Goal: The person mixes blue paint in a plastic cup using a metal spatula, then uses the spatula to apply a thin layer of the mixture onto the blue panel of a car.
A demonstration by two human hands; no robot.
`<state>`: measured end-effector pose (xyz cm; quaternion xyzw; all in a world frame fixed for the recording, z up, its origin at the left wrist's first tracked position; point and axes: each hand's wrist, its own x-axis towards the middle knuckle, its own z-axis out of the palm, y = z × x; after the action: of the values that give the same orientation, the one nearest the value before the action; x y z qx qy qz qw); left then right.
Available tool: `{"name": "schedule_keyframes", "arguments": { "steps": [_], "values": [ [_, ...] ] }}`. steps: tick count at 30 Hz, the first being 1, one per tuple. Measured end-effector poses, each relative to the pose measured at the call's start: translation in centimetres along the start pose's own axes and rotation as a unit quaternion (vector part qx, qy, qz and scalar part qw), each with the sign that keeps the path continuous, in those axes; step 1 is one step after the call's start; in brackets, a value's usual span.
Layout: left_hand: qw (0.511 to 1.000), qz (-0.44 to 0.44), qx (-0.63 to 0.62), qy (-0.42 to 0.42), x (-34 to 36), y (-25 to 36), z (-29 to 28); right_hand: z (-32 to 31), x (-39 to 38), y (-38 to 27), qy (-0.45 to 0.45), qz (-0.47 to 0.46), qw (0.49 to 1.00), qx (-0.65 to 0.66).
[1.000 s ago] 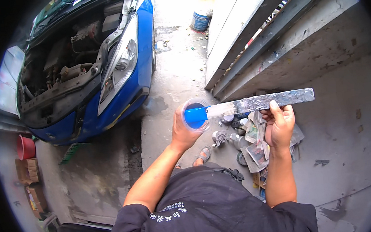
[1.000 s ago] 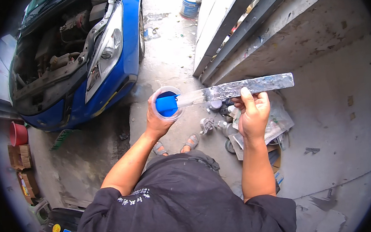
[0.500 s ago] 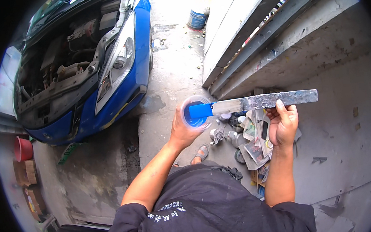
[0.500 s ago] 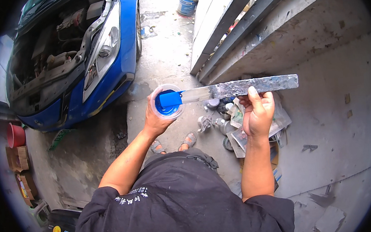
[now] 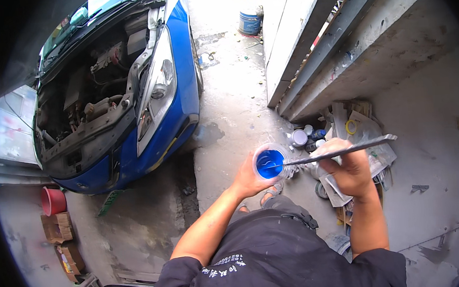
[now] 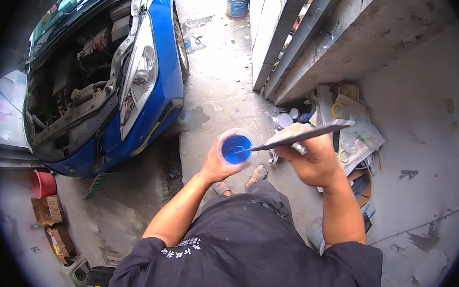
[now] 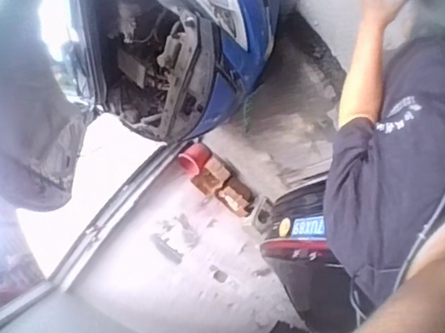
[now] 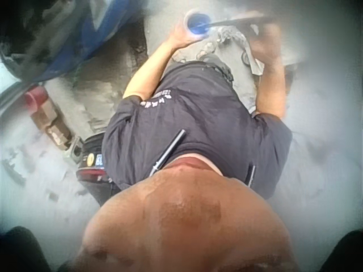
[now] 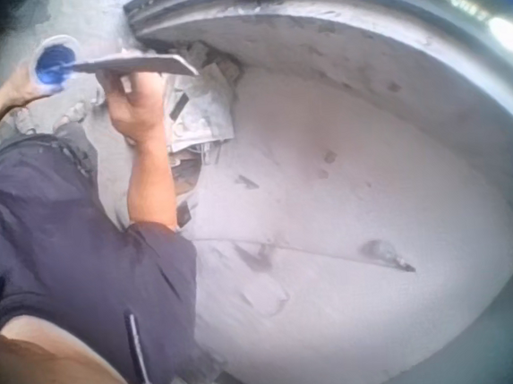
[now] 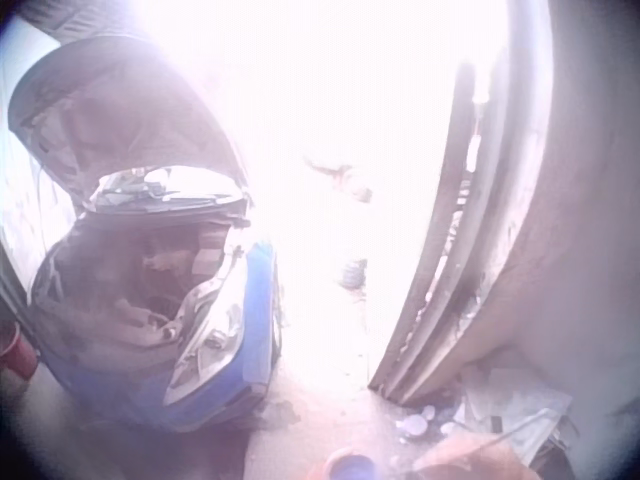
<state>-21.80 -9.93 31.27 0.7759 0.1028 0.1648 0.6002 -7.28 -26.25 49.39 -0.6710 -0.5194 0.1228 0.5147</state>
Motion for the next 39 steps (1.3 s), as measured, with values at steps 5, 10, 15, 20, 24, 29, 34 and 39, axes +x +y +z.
{"name": "schedule_keyframes", "arguments": {
  "steps": [5,10,15,20,24,29,34,39],
  "values": [
    [0.999,-0.008,0.033,0.007,3.1,-0.9,1.9,-1.3,3.4,2.3,0.063,0.111,0.991,-0.036],
    [0.99,-0.006,0.113,0.082,6.6,-2.1,2.3,-4.0,4.9,7.9,-0.054,-0.035,0.997,0.031],
    [0.984,-0.015,0.103,0.147,10.9,-2.2,2.4,-5.8,11.7,11.3,0.002,0.011,0.996,0.089],
    [0.96,-0.07,0.158,0.218,14.9,-3.0,0.2,-5.4,16.9,13.7,-0.157,-0.1,0.976,0.11],
    [0.956,-0.054,0.145,0.251,18.0,-4.7,-2.7,-5.1,23.7,17.1,-0.083,0.044,0.981,0.168],
    [0.987,-0.113,0.054,0.105,25.1,-5.7,-7.7,0.0,31.4,20.3,-0.166,-0.083,0.98,0.068],
    [0.997,-0.071,0.019,0.004,31.6,-11.0,-11.4,2.6,38.9,25.4,-0.166,-0.052,0.983,0.06],
    [0.987,-0.151,-0.011,-0.056,36.6,-14.3,-14.3,4.5,44.2,28.9,-0.135,-0.032,0.99,0.023]
  ]
}}
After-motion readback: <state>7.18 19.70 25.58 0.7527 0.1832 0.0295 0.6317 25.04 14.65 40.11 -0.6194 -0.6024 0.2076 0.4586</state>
